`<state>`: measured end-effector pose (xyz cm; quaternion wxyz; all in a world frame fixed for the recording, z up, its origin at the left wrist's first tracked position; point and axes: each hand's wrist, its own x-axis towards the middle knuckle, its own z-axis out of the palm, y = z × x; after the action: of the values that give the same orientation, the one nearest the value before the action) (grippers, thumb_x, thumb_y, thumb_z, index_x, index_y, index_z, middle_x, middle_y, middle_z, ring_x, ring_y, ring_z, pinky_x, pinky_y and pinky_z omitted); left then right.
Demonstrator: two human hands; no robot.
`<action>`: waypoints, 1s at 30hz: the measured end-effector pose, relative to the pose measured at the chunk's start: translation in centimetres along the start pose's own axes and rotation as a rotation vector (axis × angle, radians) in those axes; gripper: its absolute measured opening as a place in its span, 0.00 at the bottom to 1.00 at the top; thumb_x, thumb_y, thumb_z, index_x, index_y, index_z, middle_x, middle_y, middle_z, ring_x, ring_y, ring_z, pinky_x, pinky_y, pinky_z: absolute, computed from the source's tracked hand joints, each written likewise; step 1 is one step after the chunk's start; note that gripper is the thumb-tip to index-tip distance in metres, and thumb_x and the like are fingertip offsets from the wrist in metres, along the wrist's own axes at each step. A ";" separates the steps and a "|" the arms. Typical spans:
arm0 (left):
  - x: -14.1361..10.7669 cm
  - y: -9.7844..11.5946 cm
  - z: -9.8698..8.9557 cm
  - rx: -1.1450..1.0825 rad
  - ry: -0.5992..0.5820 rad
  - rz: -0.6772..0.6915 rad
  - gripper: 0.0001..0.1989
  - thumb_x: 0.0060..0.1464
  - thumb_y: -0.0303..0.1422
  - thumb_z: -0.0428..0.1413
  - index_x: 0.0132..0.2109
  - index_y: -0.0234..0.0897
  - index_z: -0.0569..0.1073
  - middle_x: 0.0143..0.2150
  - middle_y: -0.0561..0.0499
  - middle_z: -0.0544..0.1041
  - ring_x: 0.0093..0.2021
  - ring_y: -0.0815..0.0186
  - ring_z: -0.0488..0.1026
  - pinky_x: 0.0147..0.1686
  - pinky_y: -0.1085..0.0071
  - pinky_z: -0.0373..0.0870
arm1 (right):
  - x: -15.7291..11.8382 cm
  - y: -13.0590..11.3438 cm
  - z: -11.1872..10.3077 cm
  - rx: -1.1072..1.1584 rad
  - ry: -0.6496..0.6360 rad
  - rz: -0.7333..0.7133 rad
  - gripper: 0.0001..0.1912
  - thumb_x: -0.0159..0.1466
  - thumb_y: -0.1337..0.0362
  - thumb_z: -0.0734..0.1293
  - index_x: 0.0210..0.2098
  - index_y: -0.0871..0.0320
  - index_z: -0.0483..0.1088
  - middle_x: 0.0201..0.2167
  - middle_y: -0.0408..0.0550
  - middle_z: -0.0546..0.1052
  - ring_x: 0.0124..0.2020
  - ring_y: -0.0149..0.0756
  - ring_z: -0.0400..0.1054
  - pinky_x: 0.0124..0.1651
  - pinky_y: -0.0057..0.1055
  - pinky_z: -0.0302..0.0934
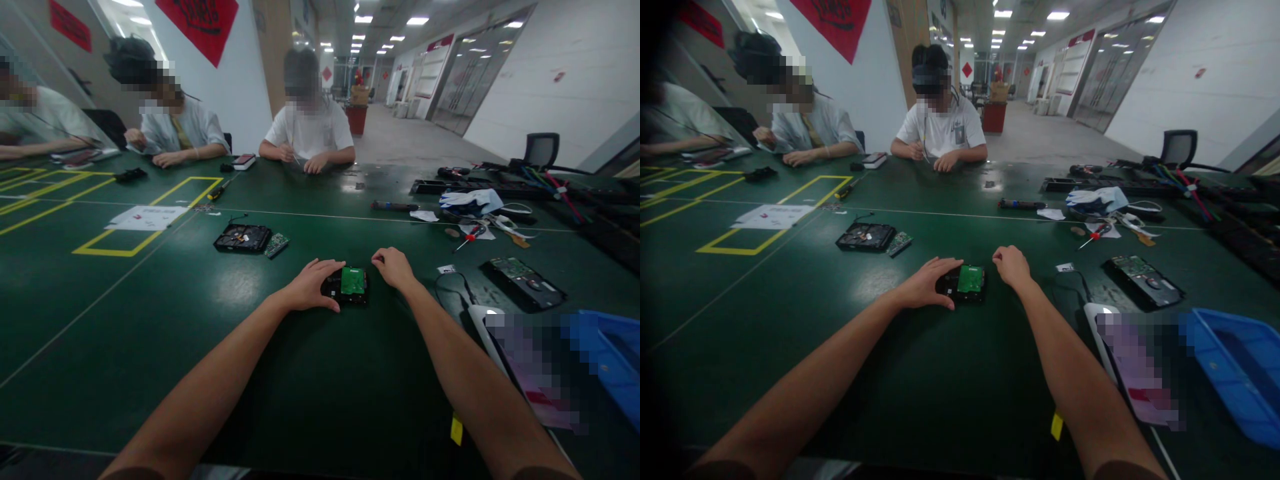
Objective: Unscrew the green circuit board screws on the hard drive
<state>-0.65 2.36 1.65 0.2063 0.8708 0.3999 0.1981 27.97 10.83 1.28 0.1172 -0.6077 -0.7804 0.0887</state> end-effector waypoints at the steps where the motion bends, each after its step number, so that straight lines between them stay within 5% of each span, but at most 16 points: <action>1: 0.0 -0.1 -0.1 -0.005 -0.007 0.000 0.57 0.47 0.55 0.68 0.76 0.49 0.49 0.75 0.43 0.59 0.75 0.48 0.53 0.73 0.43 0.42 | 0.0 0.0 0.0 -0.004 -0.002 0.010 0.09 0.70 0.62 0.67 0.46 0.55 0.79 0.47 0.51 0.77 0.48 0.39 0.71 0.52 0.32 0.61; 13: 0.0 -1.7 0.3 0.086 0.157 -0.196 0.51 0.48 0.54 0.68 0.73 0.44 0.59 0.73 0.38 0.60 0.72 0.44 0.57 0.69 0.46 0.56 | 0.1 -0.1 -1.1 -0.048 0.000 0.083 0.09 0.68 0.64 0.66 0.42 0.56 0.79 0.42 0.53 0.82 0.45 0.43 0.76 0.48 0.34 0.63; 23: 0.1 1.3 1.1 0.194 0.083 -0.215 0.52 0.49 0.61 0.62 0.74 0.44 0.55 0.75 0.38 0.54 0.74 0.35 0.48 0.70 0.37 0.50 | 0.1 0.3 -1.1 -0.025 0.000 0.098 0.05 0.63 0.65 0.69 0.39 0.56 0.77 0.40 0.49 0.81 0.42 0.40 0.75 0.45 0.33 0.63; 30: 0.7 3.5 3.7 0.240 0.211 -0.228 0.48 0.54 0.59 0.60 0.72 0.39 0.56 0.74 0.37 0.58 0.74 0.39 0.51 0.71 0.40 0.49 | 0.1 0.6 -0.9 0.009 0.009 0.094 0.08 0.65 0.63 0.71 0.44 0.55 0.77 0.41 0.47 0.81 0.43 0.38 0.74 0.46 0.32 0.63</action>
<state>3.79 0.04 0.53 0.0790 0.8126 0.5361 0.2144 28.71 11.09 1.98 0.1190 -0.6434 -0.7502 0.0951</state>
